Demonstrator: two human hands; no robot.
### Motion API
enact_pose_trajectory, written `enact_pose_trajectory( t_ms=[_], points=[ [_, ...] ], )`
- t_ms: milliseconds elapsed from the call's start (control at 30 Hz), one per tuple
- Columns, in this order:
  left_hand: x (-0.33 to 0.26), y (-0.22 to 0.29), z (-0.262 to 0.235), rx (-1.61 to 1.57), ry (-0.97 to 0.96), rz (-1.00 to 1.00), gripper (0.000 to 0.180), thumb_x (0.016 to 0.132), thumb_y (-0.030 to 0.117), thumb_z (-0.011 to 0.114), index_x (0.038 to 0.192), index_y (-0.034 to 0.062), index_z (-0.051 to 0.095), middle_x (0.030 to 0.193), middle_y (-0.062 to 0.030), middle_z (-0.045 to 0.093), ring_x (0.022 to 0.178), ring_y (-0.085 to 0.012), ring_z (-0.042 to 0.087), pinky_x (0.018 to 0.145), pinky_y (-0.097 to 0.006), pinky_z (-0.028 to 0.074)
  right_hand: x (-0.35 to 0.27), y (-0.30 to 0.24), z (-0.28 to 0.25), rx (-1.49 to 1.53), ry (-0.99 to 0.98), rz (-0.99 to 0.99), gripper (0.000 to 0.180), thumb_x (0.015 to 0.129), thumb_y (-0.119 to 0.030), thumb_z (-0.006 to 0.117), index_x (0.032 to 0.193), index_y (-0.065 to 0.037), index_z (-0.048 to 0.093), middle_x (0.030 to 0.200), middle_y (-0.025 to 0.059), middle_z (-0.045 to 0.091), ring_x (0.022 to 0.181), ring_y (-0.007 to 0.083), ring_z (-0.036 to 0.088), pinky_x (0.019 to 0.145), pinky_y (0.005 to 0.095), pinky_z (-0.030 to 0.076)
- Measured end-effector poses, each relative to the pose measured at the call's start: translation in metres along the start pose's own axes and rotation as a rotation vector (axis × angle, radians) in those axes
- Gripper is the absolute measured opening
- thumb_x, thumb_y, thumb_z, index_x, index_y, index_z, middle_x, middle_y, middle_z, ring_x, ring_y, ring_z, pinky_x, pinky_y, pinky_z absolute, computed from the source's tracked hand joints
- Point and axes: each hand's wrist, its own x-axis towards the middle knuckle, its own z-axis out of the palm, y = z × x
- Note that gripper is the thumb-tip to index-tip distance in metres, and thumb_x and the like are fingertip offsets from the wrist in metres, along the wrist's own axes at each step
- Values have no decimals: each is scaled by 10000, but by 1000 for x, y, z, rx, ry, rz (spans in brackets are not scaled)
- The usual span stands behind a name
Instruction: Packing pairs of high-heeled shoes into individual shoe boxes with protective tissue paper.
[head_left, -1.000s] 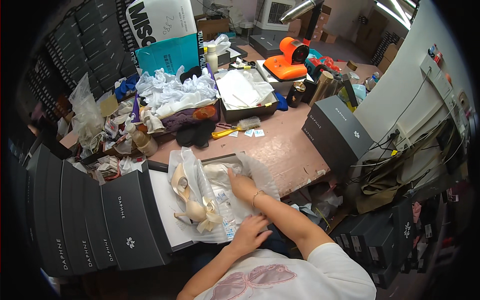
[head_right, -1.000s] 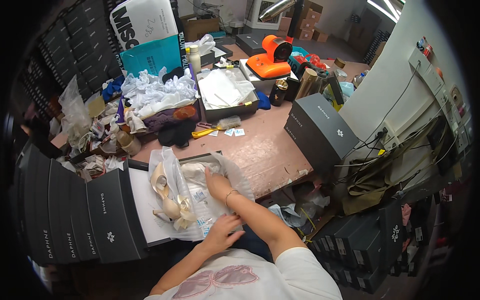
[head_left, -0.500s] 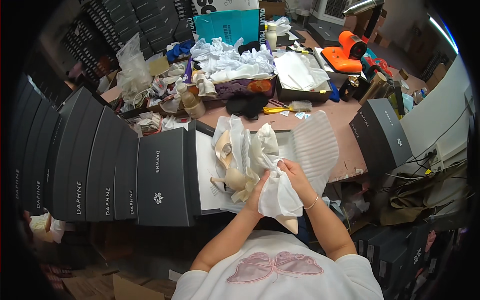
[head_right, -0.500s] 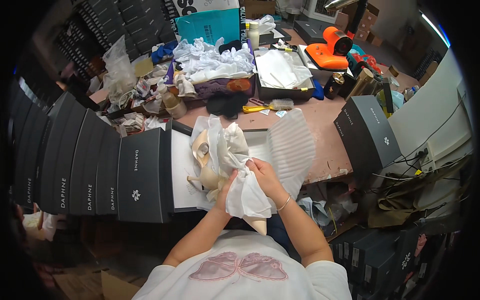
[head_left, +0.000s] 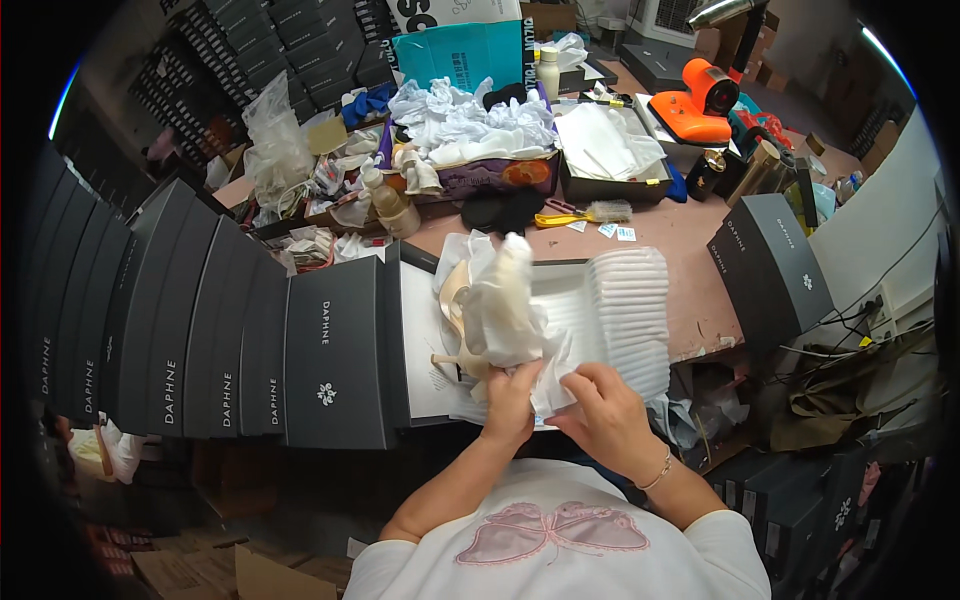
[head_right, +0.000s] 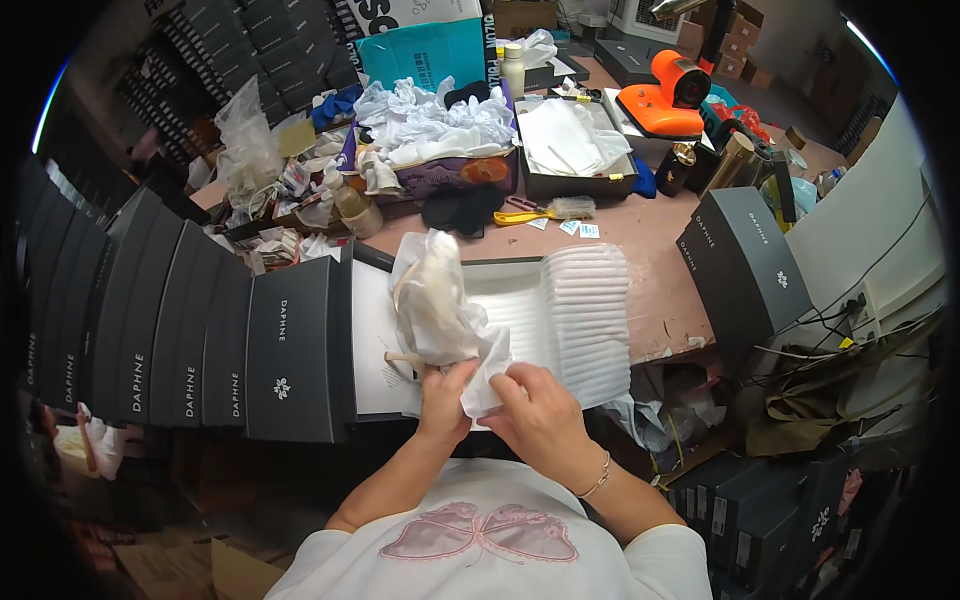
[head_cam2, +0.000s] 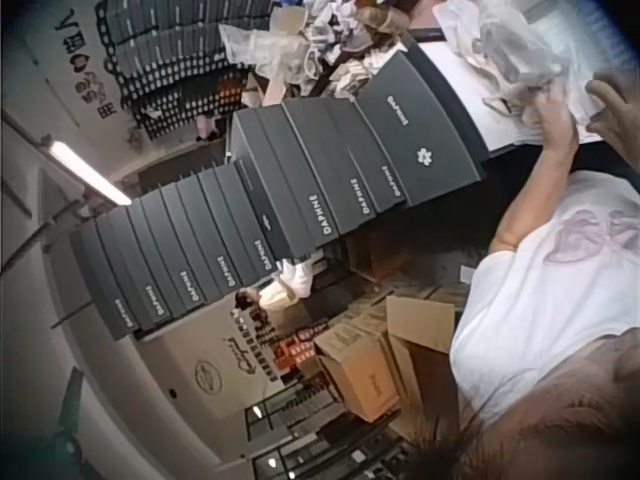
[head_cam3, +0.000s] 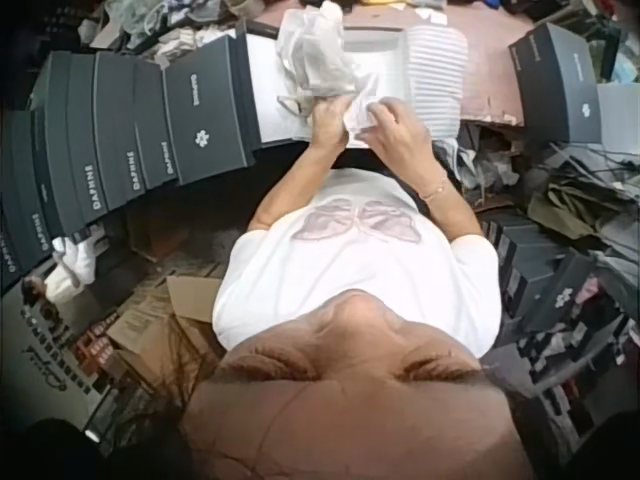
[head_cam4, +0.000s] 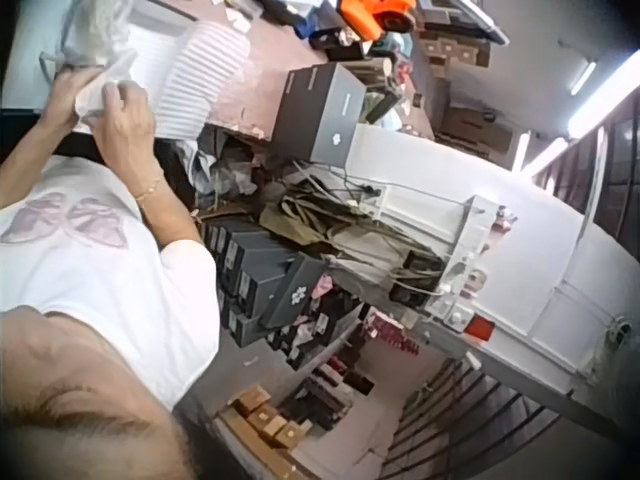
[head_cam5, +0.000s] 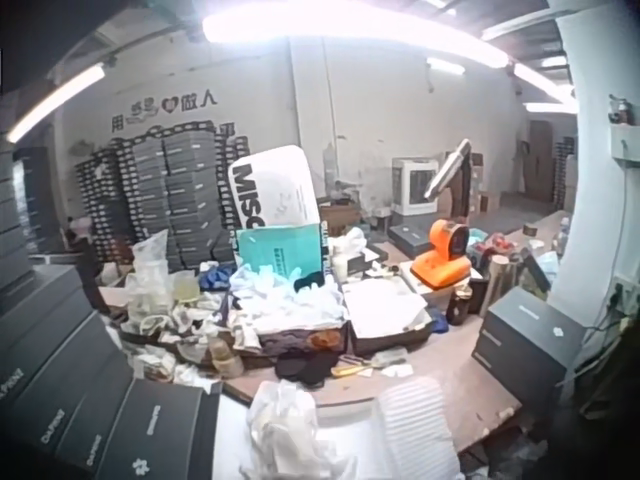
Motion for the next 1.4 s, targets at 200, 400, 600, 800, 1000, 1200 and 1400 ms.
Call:
enact_pose_trajectory(
  t_ms=[200,400,600,800,1000,1200,1400],
  points=[
    [-3,9,-4,-106,88,-102,345,894,49,527,1231,-14,492,1135,-115,591,1011,-223,616,846,-348,521,-4,13,18,-46,57,-51,439,693,-167,787,1061,-46,579,1067,144,576,981,352,578,771,411,492],
    [1,22,-14,-476,-277,-63,443,987,289,462,1367,67,406,1352,-64,498,1245,-234,475,1068,-422,339,-1,50,30,310,14,155,452,658,-87,736,1083,-18,598,930,214,613,838,412,612,752,428,510],
    [57,58,1,-115,-45,167,375,1013,281,449,1260,5,507,1258,-93,566,1165,-219,530,1018,-408,392,-1,61,-6,23,71,-39,419,641,-76,730,1043,-36,616,1099,189,589,956,363,600,788,417,509],
    [61,137,54,-324,-49,572,401,1023,362,410,1111,1,559,1099,-101,619,1005,-200,599,886,-354,484,0,108,-24,-373,20,-129,447,671,-69,704,1091,-125,560,1268,188,530,1009,341,600,811,417,505],
    [9,56,10,820,-296,801,450,995,381,453,875,-28,596,832,-167,624,749,-260,624,677,-372,512,2,147,-28,60,218,225,423,674,-17,697,1076,-31,566,1259,220,544,1036,393,592,885,418,488],
    [40,-25,-37,324,-462,-182,572,1003,412,418,1354,-40,420,1304,-209,526,1211,-288,528,966,-440,461,1,112,-49,-10,205,-148,440,666,-81,753,1086,-107,625,1295,154,530,1093,317,585,895,399,487],
    [14,7,-55,-451,-736,-962,726,946,459,478,1448,-12,248,1337,-313,432,1064,-436,600,819,-454,584,23,78,-13,-433,3,-470,492,789,-120,620,1263,-241,567,1290,104,521,1180,254,518,1031,420,360]
  ],
)
